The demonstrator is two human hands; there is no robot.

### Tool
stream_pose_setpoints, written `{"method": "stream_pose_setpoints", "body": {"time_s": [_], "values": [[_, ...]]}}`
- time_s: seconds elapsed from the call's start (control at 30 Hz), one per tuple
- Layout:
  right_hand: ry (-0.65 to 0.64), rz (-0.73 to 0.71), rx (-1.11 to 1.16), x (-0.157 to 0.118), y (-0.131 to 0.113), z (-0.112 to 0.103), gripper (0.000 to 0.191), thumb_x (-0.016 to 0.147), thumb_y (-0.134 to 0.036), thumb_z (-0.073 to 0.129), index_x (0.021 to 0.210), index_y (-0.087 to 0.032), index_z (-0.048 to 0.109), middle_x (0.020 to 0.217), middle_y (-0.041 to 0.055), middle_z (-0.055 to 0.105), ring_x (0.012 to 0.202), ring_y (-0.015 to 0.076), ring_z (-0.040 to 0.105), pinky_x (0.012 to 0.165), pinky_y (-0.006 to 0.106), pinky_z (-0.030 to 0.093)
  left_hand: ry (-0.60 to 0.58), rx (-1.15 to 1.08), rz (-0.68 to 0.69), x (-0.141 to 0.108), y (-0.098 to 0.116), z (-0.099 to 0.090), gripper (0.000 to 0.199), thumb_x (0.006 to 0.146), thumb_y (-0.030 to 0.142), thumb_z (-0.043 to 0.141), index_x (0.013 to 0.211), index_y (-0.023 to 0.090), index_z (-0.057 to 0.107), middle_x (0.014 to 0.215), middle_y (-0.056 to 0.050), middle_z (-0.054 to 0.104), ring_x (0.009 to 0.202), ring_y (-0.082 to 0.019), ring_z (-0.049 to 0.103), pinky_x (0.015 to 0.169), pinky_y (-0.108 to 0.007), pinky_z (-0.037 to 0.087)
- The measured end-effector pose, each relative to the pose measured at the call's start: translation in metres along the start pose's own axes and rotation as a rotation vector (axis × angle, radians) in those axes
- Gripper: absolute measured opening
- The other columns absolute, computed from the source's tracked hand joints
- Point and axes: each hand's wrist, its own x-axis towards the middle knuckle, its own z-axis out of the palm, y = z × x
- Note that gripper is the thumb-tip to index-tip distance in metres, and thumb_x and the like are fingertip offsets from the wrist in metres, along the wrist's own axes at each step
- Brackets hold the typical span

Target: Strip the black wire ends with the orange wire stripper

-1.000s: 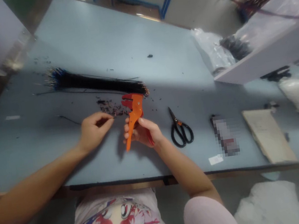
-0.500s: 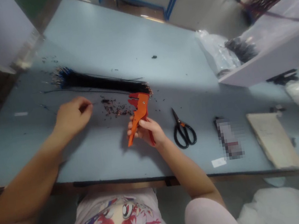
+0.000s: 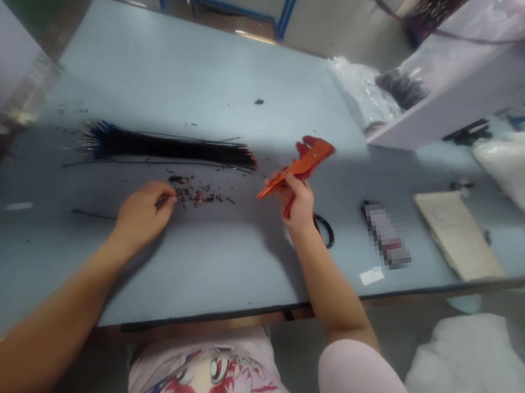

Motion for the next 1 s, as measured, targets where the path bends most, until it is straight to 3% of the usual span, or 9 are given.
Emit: {"method": "stream_pose_setpoints", "body": {"time_s": [0.13, 0.2, 0.3, 0.4, 0.53, 0.6, 0.7, 0.83, 1.0], "values": [[0.152, -0.065, 0.051, 0.009, 0.016, -0.005, 0.005, 0.073, -0.019, 0.056, 0.077, -0.02, 0.057, 0.066, -0.0031, 0.062, 0.064, 0.0145, 0.064, 0.07, 0.032, 0.054, 0.196, -0.061, 0.01, -0.005, 0.005, -0.004, 0.016, 0.084, 0.027, 0.049, 0.089, 0.024, 0.064, 0.088, -0.002, 0.067, 0.081, -0.019, 0.061, 0.068, -0.029, 0.043], [0.089, -0.011, 0.099, 0.004, 0.023, 0.002, 0.004, 0.073, -0.02, 0.056, 0.077, -0.02, 0.057, 0.067, -0.0025, 0.062, 0.065, 0.0146, 0.064, 0.074, 0.033, 0.054, 0.232, -0.127, 0.025, -0.008, 0.009, -0.002, 0.016, 0.084, 0.028, 0.049, 0.09, 0.024, 0.064, 0.085, -0.001, 0.068, 0.078, -0.017, 0.061, 0.069, -0.028, 0.044], [-0.108, 0.152, 0.152, -0.009, 0.026, 0.018, 0.013, 0.075, -0.028, 0.058, 0.084, -0.019, 0.061, 0.075, 0.0009, 0.064, 0.074, 0.0174, 0.065, 0.084, 0.038, 0.051, 0.237, -0.23, 0.013, -0.011, 0.013, 0.003, 0.015, 0.083, 0.028, 0.052, 0.09, 0.022, 0.064, 0.082, -0.001, 0.067, 0.073, -0.014, 0.061, 0.068, -0.026, 0.045], [-0.189, 0.142, 0.119, -0.018, 0.018, 0.025, 0.021, 0.074, -0.033, 0.059, 0.09, -0.019, 0.062, 0.081, 0.0018, 0.064, 0.078, 0.0185, 0.064, 0.09, 0.041, 0.048, 0.25, -0.315, -0.022, -0.011, 0.015, 0.008, 0.015, 0.082, 0.027, 0.052, 0.09, 0.019, 0.063, 0.079, -0.001, 0.066, 0.07, -0.012, 0.059, 0.065, -0.024, 0.045], [-0.002, -0.068, -0.003, -0.018, 0.013, 0.02, 0.015, 0.073, -0.027, 0.062, 0.087, -0.022, 0.059, 0.077, -0.0023, 0.062, 0.073, 0.0152, 0.063, 0.083, 0.035, 0.05, 0.326, -0.372, -0.024, -0.009, 0.014, 0.008, 0.011, 0.081, 0.023, 0.053, 0.087, 0.018, 0.062, 0.079, -0.001, 0.064, 0.069, -0.011, 0.057, 0.066, -0.023, 0.045], [0.083, -0.106, -0.001, -0.019, 0.018, 0.018, 0.013, 0.072, -0.022, 0.062, 0.083, -0.023, 0.056, 0.074, -0.0044, 0.06, 0.07, 0.0129, 0.063, 0.08, 0.032, 0.051, 0.347, -0.391, -0.013, -0.009, 0.014, 0.007, 0.01, 0.081, 0.023, 0.054, 0.086, 0.018, 0.061, 0.08, -0.001, 0.064, 0.07, -0.011, 0.057, 0.068, -0.024, 0.046], [0.063, -0.029, 0.095, -0.023, 0.034, 0.027, 0.015, 0.07, -0.02, 0.063, 0.083, -0.021, 0.055, 0.072, -0.0045, 0.06, 0.069, 0.0125, 0.063, 0.078, 0.031, 0.051, 0.348, -0.396, 0.001, -0.009, 0.013, 0.008, 0.009, 0.081, 0.024, 0.054, 0.084, 0.018, 0.06, 0.079, -0.001, 0.063, 0.071, -0.012, 0.057, 0.069, -0.025, 0.046], [-0.038, 0.117, 0.207, -0.026, 0.052, 0.056, 0.018, 0.069, -0.02, 0.064, 0.085, -0.019, 0.055, 0.072, -0.0028, 0.062, 0.071, 0.014, 0.064, 0.077, 0.03, 0.051, 0.312, -0.392, 0.032, -0.009, 0.013, 0.013, 0.008, 0.081, 0.023, 0.054, 0.083, 0.018, 0.06, 0.078, -0.002, 0.063, 0.071, -0.012, 0.057, 0.067, -0.025, 0.045], [-0.152, 0.216, 0.194, -0.026, 0.038, 0.076, 0.021, 0.074, -0.027, 0.061, 0.094, -0.022, 0.054, 0.08, -0.0016, 0.062, 0.078, 0.0168, 0.064, 0.074, 0.035, 0.054, 0.309, -0.384, 0.077, -0.012, 0.017, 0.013, 0.007, 0.08, 0.021, 0.054, 0.081, 0.017, 0.06, 0.076, -0.001, 0.062, 0.067, -0.011, 0.055, 0.064, -0.024, 0.043]]}}
